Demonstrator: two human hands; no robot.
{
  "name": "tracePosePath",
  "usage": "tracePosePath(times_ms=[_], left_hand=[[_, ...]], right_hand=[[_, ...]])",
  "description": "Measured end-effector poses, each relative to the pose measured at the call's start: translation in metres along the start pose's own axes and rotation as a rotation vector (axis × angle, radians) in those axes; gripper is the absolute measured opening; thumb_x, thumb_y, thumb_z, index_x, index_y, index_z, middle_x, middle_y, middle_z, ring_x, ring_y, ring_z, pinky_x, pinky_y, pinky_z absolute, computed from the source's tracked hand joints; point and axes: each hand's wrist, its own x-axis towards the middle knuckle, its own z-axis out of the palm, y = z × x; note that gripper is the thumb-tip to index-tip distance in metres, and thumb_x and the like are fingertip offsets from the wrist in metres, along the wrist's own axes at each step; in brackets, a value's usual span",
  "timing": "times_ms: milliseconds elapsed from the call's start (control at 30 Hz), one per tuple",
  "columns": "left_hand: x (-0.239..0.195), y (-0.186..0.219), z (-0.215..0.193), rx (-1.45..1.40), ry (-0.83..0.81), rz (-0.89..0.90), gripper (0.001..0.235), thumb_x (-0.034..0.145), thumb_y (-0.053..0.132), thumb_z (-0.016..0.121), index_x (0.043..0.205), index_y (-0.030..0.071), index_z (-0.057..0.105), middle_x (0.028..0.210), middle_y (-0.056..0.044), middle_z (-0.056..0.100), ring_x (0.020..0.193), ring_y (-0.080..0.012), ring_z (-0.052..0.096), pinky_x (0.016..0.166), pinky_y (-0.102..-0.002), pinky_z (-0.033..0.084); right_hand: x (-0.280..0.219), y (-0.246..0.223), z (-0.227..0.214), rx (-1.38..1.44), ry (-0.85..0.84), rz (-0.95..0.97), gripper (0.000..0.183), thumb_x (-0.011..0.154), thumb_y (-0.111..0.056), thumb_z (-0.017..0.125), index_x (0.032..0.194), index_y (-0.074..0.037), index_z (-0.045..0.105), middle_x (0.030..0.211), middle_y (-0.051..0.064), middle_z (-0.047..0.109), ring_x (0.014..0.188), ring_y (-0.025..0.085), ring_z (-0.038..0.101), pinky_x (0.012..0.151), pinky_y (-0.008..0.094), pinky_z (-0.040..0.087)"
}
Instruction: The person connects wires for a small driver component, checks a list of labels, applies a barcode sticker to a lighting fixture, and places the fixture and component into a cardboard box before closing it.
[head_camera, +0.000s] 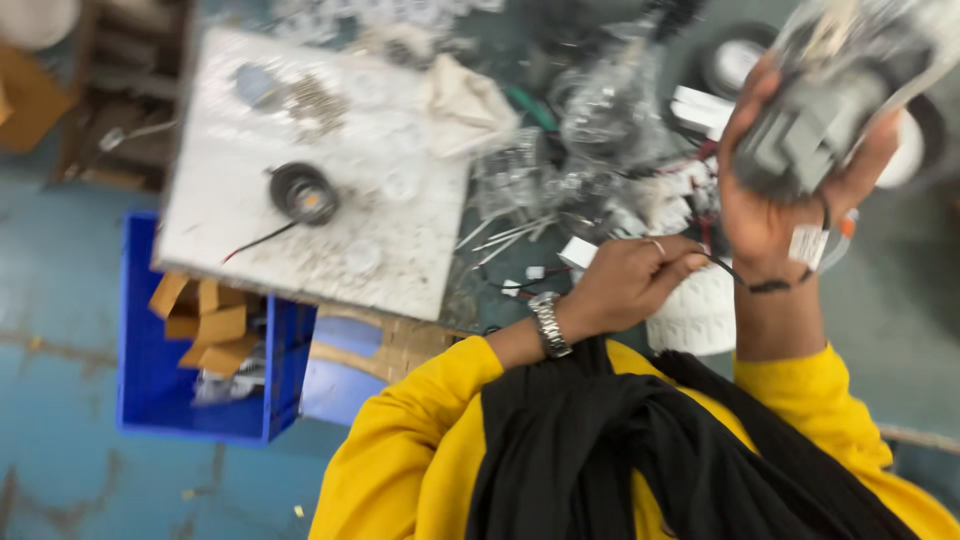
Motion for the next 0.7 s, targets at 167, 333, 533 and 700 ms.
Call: tracePosePath(times_ms=[167, 333, 533, 700], left_hand=[[-0.021, 0.004, -0.029, -0.237, 0.073, -0.094, 0.037, 0.099, 0.029, 0.070, 0.129, 0.013, 0.057, 0.116, -0.010, 0.064, 0.089, -0.0228, 0.071, 0.078, -0.034, 0.059], [-0.025, 0.008, -0.043, -0.035, 0.295, 0.055, 0.065, 0.094, 0.029, 0.076, 0.151, 0.026, 0.044, 0.150, -0.006, 0.047, 0.107, -0.0217, 0.067, 0.089, -0.030, 0.061], [-0.005, -0.003, -0.054, 0.337, 0.412, 0.271, 0.073, 0.095, 0.045, 0.075, 0.156, 0.041, 0.034, 0.157, 0.008, 0.038, 0.137, -0.0177, 0.054, 0.102, -0.024, 0.061], [-0.004, -0.007, -0.073, 0.316, 0.296, 0.279, 0.089, 0.082, 0.052, 0.073, 0.159, 0.033, 0.031, 0.164, 0.001, 0.028, 0.140, -0.0218, 0.055, 0.076, -0.023, 0.061]], right_hand=[[-0.017, 0.045, 0.027, 0.287, 0.134, 0.240, 0.071, 0.094, -0.035, 0.074, 0.145, 0.004, 0.043, 0.132, 0.022, 0.056, 0.122, 0.030, 0.060, 0.114, 0.046, 0.052], [-0.004, 0.045, 0.017, 0.021, 0.137, 0.245, 0.066, 0.102, -0.039, 0.072, 0.139, 0.009, 0.046, 0.130, 0.022, 0.056, 0.116, 0.029, 0.062, 0.106, 0.035, 0.057], [-0.011, 0.061, -0.007, -0.272, 0.100, 0.250, 0.044, 0.109, -0.034, 0.066, 0.134, 0.001, 0.055, 0.127, 0.011, 0.061, 0.114, 0.023, 0.063, 0.105, 0.031, 0.056], [-0.012, 0.071, -0.002, -0.402, 0.022, 0.389, 0.052, 0.104, -0.036, 0.067, 0.144, -0.006, 0.054, 0.136, 0.007, 0.064, 0.123, 0.019, 0.065, 0.106, 0.031, 0.055]])
